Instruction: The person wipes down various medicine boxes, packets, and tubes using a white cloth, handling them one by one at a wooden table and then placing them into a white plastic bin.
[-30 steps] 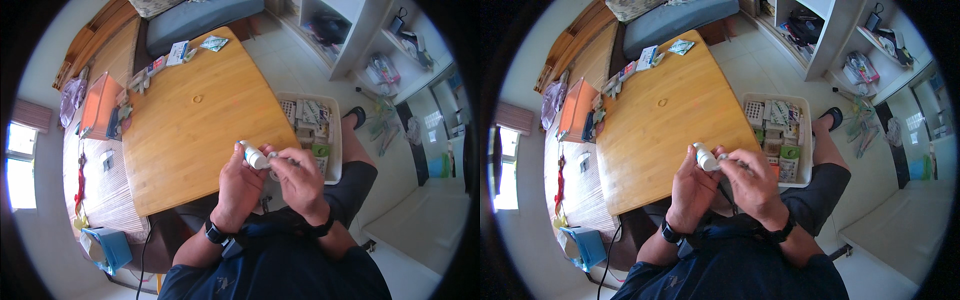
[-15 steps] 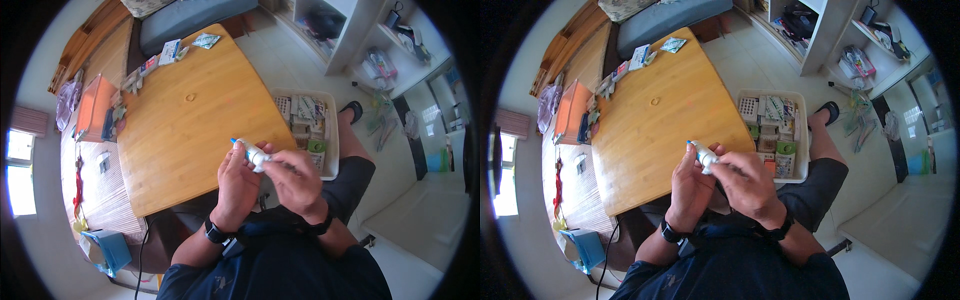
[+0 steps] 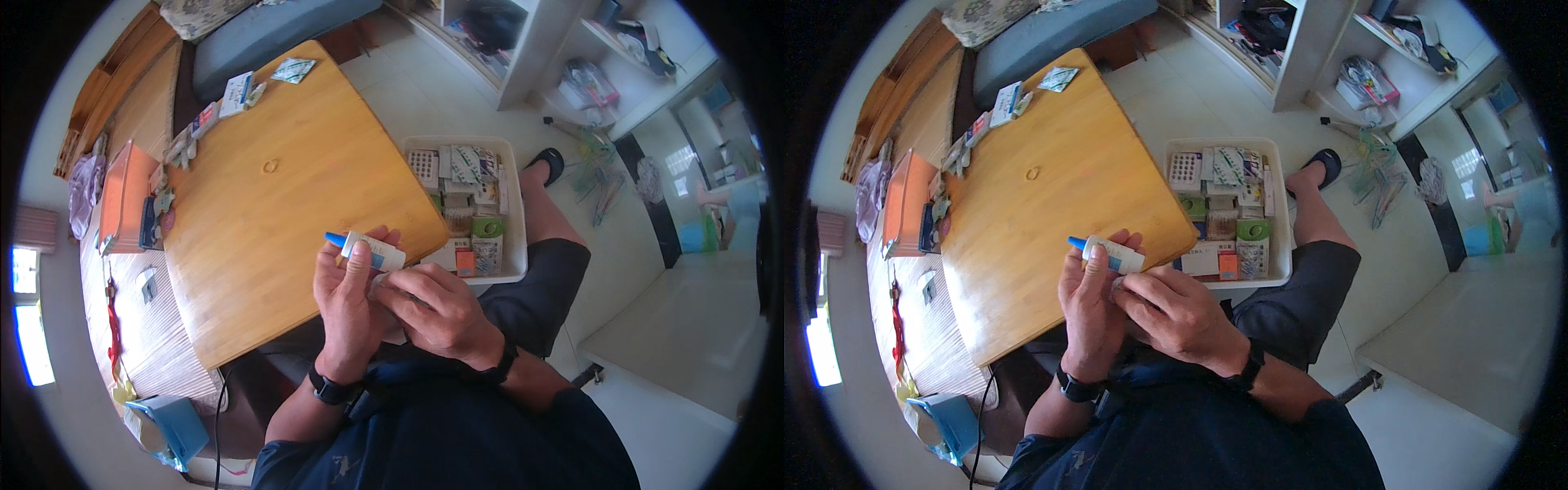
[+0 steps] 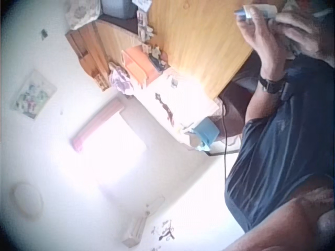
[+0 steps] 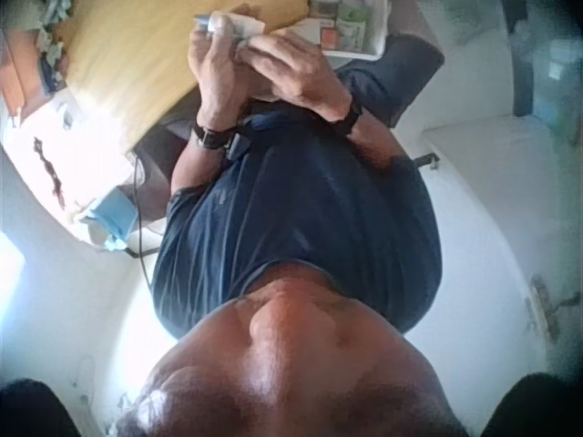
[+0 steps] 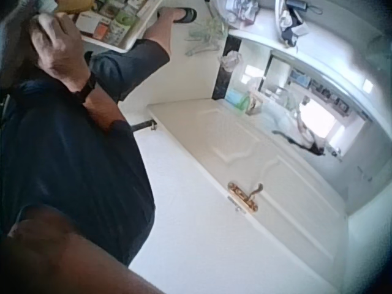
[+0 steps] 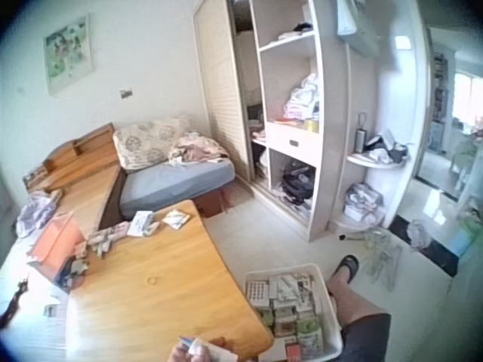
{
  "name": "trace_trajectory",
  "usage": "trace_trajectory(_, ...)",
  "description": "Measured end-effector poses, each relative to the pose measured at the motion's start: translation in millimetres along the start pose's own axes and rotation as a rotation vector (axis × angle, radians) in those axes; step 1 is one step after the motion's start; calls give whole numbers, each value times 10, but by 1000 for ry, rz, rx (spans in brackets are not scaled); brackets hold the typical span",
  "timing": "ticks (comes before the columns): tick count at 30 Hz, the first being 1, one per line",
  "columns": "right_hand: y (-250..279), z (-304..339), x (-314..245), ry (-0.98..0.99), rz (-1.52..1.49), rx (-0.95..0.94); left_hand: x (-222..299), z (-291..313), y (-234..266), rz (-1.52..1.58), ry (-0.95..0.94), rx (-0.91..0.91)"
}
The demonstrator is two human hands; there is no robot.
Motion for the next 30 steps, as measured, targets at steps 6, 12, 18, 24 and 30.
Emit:
trace_trajectory(6,25,136,52,-2,44,44,4,20,-37,-31,17,-26)
trace_trajectory(12,47,218,24,-18,-60,255,-91,67,-38,94,192,-119)
trace_trajectory(18,129,266,-6,-11,-30,273,-178,59,-120,175,299,-217)
trace_trajectory(24,106,313,40,-47,-12,324,-179,125,-191,354,240,-233)
trace_trajectory(30,117,271,40,-254,-97,343,-134,127,-147,353,230,-261)
Point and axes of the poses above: each hand's wrist, its own z-axis away from the middle knuckle, its own y-axis out of the back of the hand, x = y × z, the point moved 5 cm from there along -z, towards the middle knuckle, and after that the axes turned 12 degrees about y, right-handed, at the moved point
